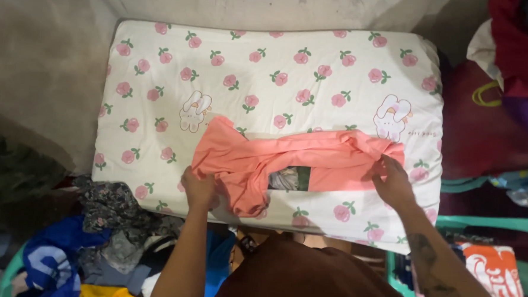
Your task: Fold several items of clothing on a bed and stack them on a chair.
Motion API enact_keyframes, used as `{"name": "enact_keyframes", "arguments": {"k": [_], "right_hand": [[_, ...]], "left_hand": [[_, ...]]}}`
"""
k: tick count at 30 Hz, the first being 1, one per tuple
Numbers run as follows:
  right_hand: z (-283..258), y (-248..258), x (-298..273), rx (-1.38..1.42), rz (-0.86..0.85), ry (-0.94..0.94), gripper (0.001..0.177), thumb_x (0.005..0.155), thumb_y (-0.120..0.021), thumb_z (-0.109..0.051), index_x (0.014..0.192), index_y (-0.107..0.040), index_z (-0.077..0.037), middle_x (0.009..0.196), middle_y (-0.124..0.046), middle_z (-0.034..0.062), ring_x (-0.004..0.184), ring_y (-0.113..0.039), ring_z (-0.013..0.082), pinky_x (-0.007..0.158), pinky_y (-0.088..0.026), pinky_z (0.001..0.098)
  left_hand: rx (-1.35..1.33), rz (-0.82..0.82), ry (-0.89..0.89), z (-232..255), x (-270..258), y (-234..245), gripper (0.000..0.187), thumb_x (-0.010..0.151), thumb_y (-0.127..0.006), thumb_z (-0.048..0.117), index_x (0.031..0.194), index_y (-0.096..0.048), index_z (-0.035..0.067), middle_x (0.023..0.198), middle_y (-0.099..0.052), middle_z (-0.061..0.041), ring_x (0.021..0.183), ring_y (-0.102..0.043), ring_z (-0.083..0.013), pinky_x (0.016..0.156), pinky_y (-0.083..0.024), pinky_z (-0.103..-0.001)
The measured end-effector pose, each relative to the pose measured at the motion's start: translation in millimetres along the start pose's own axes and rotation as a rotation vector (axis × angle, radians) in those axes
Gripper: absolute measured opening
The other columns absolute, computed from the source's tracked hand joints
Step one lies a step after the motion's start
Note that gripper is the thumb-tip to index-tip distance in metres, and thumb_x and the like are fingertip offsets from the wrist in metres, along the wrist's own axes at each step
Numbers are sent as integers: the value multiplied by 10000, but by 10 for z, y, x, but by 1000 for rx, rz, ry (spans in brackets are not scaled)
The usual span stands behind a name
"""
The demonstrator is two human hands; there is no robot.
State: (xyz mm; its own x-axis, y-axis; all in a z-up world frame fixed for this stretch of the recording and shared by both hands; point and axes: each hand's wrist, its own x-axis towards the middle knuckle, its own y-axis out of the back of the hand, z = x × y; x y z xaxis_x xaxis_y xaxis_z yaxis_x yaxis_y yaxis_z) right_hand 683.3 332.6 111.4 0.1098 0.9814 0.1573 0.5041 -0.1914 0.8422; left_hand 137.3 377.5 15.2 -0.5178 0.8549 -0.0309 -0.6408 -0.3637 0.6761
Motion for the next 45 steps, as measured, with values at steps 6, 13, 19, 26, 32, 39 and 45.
{"name": "enact_keyframes", "arguments": {"k": [6, 13, 19, 26, 32, 39, 45], "right_hand": [[-152, 111, 462, -127, 129, -66, 506, 990, -671, -429, 1291, -644, -24, 1242, -680, 191, 1204, -616, 371, 1024, -489, 454], [270, -58, 1123, -316, -540, -119, 572, 867, -661, -499, 1316, -685, -144, 1213, -723, 136, 1150, -675, 343, 973, -517, 447], [1195, -82, 1432, -63, -1096, -325, 429, 952, -566, -490, 1255, -690, -213, 1283, -669, 33, 1191, -619, 271, 984, -563, 425], [91, 689, 1707, -326, -300, -307, 440, 1048, -519, -411, 1210, -688, -39, 1300, -678, 224, 1223, -620, 386, 1050, -488, 497], [745, -4, 1794, 250, 269, -42, 644, 1008, -611, -244, 1513, -383, 82, 1489, -501, 340, 1407, -482, 444, 1153, -402, 470], [132, -297, 442, -59, -20, -839, 1073, 696, -903, -523, 1440, -429, 90, 1415, -514, 333, 1280, -524, 467, 1026, -461, 525], [634, -514, -280, 249, -147, -818, 647, 910, -762, -467, 1197, -663, 105, 1147, -715, 349, 942, -705, 423, 826, -556, 506]], "left_hand": [[86, 109, -178, 3, 227, -176, 799, 849, -811, 331, 1441, -464, -78, 1445, -525, -296, 1351, -493, -477, 1138, -392, -499], [-49, -159, -24, 83, 886, -209, 1019, 789, -837, 447, 1480, -313, -88, 1226, -633, -282, 1154, -609, -424, 949, -500, -471], [-167, -390, 257, -79, 1205, -369, 625, 760, -771, 410, 1195, -586, 0, 968, -732, -194, 871, -787, -405, 755, -640, -529], [-89, -35, -270, 1157, 1732, -68, 389, 953, -678, 384, 1056, -671, 10, 984, -731, -222, 938, -708, -402, 846, -553, -487], [-355, 3, -540, 1410, 1567, -487, 609, 996, -661, 314, 1431, -413, -32, 1356, -565, -315, 1231, -567, -444, 1042, -469, -510], [127, -242, -295, 1182, 371, -217, 733, 729, -819, 402, 1329, -554, 74, 1249, -597, -257, 1137, -576, -474, 926, -485, -551], [-282, -64, -85, 333, 328, -239, 290, 908, -666, 210, 1137, -653, 32, 1028, -719, -160, 952, -704, -321, 867, -562, -409]]}}
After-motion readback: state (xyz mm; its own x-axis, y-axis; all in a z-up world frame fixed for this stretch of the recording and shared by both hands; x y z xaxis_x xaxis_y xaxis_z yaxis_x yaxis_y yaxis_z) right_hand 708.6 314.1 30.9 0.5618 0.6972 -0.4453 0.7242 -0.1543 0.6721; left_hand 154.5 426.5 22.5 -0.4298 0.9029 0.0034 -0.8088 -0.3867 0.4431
